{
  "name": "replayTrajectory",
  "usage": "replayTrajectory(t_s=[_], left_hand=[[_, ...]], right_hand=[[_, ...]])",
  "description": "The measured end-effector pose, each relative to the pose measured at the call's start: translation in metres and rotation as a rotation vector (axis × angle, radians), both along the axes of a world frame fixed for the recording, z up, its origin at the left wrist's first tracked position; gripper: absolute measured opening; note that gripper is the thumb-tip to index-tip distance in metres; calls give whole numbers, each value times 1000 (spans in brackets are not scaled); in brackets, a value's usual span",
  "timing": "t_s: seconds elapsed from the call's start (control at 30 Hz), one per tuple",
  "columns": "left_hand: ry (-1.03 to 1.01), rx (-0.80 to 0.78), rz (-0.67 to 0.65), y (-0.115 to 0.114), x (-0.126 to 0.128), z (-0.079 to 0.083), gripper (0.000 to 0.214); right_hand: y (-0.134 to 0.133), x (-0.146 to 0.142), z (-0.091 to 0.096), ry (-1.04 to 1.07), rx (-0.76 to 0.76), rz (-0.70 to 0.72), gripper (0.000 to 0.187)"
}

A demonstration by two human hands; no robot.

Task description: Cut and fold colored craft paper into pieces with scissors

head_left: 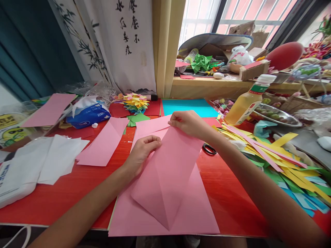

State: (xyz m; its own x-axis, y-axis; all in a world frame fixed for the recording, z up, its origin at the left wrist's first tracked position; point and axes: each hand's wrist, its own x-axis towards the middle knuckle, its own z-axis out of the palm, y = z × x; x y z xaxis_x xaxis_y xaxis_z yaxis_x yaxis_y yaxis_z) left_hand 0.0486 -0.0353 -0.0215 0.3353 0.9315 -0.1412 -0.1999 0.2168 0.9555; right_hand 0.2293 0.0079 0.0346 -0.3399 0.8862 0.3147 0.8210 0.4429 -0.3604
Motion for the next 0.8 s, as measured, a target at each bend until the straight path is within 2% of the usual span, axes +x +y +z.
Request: replayTrajectory(t_s=[0.23, 0.47, 0.8], left_hand=[[-24, -19, -17, -2, 1, 2, 12], [-35, -43, -19, -2, 2, 4, 10], [27, -3, -31, -3, 1, 3, 10]], right_hand=[[4, 12, 7, -19, 25, -50, 21], [7, 16, 7, -58, 55, -50, 21], [13, 48, 20, 10, 158, -182, 17]])
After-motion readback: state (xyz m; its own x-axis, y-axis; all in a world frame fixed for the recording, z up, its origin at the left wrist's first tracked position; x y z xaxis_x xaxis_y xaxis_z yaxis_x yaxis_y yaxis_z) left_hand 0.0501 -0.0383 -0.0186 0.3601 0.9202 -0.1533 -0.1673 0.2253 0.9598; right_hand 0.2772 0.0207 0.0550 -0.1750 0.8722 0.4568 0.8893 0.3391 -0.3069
